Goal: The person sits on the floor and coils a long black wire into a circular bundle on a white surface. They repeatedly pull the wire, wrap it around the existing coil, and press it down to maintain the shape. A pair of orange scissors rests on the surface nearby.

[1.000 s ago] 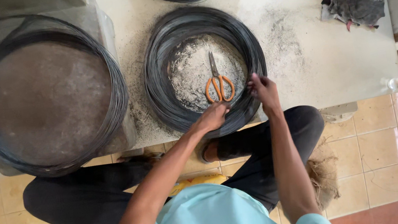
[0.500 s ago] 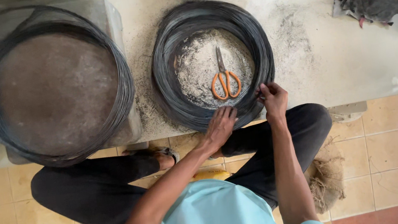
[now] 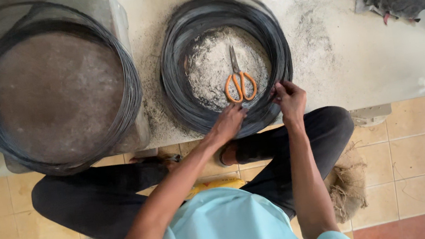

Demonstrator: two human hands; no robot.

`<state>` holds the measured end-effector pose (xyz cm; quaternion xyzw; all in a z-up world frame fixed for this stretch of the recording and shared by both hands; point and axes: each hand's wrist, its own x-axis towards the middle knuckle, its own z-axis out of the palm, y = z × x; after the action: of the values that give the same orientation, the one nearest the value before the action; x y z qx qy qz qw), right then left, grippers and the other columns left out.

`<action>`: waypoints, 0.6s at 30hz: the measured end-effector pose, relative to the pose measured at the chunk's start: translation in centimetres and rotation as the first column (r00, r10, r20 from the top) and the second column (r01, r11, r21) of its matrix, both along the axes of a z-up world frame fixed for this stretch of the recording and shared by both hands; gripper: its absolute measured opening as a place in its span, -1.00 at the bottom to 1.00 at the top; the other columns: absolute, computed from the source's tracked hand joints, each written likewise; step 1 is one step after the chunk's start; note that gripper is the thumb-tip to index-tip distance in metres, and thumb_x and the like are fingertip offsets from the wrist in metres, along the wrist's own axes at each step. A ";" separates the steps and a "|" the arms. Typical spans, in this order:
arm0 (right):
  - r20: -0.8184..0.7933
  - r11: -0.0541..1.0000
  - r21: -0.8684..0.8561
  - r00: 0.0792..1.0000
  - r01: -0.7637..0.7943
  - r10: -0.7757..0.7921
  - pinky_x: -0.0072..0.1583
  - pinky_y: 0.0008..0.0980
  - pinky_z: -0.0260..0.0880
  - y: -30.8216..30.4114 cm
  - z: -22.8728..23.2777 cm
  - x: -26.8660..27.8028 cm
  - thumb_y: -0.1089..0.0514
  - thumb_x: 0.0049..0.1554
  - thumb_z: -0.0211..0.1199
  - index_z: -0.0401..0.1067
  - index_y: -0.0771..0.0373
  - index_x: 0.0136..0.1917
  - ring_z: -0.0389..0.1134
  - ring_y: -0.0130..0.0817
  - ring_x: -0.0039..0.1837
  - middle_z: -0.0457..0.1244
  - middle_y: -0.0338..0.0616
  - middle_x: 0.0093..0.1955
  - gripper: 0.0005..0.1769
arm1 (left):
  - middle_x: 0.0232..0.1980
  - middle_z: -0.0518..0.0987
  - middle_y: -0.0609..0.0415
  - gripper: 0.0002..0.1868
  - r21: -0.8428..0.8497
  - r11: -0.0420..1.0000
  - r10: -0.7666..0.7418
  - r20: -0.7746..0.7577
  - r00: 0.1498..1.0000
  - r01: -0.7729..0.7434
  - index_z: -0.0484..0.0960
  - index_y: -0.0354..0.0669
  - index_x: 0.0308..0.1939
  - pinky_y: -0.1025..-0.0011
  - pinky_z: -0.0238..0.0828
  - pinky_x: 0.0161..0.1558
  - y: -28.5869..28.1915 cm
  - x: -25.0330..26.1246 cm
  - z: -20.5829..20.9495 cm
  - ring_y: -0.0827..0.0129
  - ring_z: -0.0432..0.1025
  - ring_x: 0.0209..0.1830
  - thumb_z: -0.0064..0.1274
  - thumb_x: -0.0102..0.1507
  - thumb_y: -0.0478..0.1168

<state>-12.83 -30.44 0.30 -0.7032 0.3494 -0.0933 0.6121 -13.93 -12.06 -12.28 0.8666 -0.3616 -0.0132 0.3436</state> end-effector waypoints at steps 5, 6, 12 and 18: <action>-0.006 0.998 0.054 1.000 -0.027 0.027 -0.10 -0.36 0.47 -0.5 -0.6 -0.4 0.16 0.25 0.22 0.45 0.38 0.08 0.37 -0.38 -0.11 0.33 -0.03 -0.13 -0.77 | -0.18 0.52 -0.06 -0.85 0.030 0.996 -0.076 -0.167 0.983 0.082 0.63 -0.17 -0.18 0.30 0.42 -0.06 0.0 2.4 4.5 0.17 0.46 -0.11 0.05 0.27 -0.19; -0.010 0.998 0.054 1.000 -0.027 0.027 -0.10 -0.36 0.47 -0.6 -1.2 -0.6 0.16 0.25 0.22 0.45 0.38 0.08 0.37 -0.38 -0.11 0.33 -0.03 -0.13 -0.77 | -0.18 0.52 -0.06 -0.85 0.030 0.996 -0.076 -0.170 0.983 0.082 0.63 -0.17 -0.18 0.30 0.42 -0.06 0.0 2.6 5.0 0.17 0.46 -0.11 0.05 0.27 -0.19; -0.033 0.993 -0.004 0.993 -0.115 0.115 -0.18 -0.40 0.39 -0.4 -1.9 -0.9 0.13 0.31 0.11 0.34 0.30 0.18 0.32 -0.36 -0.11 0.29 -0.04 -0.11 -0.76 | -0.34 0.61 -0.07 -0.61 0.055 0.998 -0.001 -0.560 0.829 0.038 0.63 -0.01 -0.29 0.06 0.44 -0.11 -0.4 4.8 7.2 -0.07 0.53 -0.13 0.20 0.09 0.18; -0.018 0.983 0.152 0.995 -0.098 0.102 -0.23 -0.49 0.46 0.1 -0.8 -0.8 0.22 0.31 0.04 0.25 0.22 0.16 0.44 -0.41 -0.18 0.37 -0.08 -0.16 -0.85 | -0.29 0.63 -0.11 -0.61 -0.003 0.979 -0.158 -0.648 0.745 0.204 0.61 -0.14 -0.27 0.09 0.42 -0.10 1.4 2.5 8.3 -0.07 0.52 -0.10 0.28 0.06 0.06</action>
<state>-13.66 -30.36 -0.49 -0.6726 0.3275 -0.0266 0.6630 -11.38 -10.70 -3.97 0.7811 -0.3030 -0.3556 0.4143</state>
